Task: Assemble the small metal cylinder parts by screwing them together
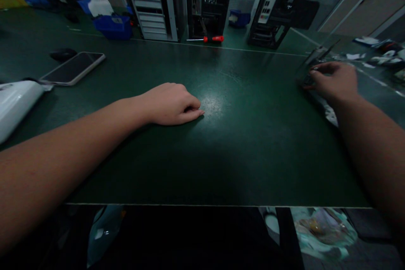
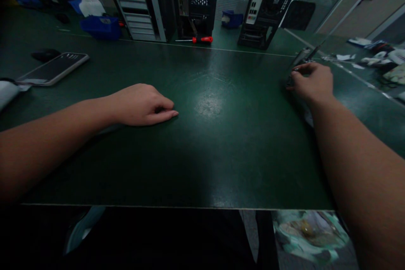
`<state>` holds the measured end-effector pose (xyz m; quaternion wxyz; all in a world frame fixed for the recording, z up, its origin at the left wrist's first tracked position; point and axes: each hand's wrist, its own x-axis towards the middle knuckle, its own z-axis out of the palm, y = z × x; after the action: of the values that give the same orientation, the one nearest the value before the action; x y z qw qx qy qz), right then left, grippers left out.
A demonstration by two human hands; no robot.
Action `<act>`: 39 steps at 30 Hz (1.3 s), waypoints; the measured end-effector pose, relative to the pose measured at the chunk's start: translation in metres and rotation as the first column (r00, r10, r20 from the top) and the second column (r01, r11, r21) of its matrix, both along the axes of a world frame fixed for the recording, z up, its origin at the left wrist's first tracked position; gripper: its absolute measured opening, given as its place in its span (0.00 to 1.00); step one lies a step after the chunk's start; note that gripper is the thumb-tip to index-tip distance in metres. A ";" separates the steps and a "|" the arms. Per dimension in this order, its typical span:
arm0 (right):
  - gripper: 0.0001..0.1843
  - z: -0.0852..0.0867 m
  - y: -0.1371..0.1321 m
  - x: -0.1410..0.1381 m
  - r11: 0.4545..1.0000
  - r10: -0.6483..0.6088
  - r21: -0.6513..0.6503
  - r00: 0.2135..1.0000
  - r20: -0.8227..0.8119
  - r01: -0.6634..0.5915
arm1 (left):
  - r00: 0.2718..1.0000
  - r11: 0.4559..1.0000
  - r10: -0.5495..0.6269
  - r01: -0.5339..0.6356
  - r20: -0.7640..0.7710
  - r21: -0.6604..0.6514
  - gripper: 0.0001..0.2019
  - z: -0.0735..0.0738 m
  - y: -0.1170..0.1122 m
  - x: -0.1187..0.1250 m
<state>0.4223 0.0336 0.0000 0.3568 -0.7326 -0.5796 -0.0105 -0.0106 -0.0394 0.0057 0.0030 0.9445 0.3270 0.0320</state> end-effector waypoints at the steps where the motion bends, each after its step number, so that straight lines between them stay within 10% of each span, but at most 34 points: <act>1: 0.12 0.000 0.000 0.000 1.000 0.005 -0.002 1.000 0.004 -0.005 | 1.000 1.000 0.002 -0.002 -0.002 0.000 0.17 0.000 0.000 0.000; 28: 0.18 -0.011 0.013 0.019 0.995 0.102 -0.035 0.986 0.135 -0.098 | 0.999 1.000 0.011 -0.011 -0.032 0.010 0.17 0.000 0.000 0.001; 39: 0.18 -0.013 0.028 0.007 0.920 0.314 -0.364 0.830 0.461 -0.145 | 1.000 1.000 -0.005 0.004 -0.011 -0.009 0.18 0.000 0.000 0.000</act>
<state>0.4295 0.0615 -0.0129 0.0681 -0.6744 -0.7320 -0.0683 -0.0104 -0.0392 0.0054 0.0054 0.9453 0.3251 0.0256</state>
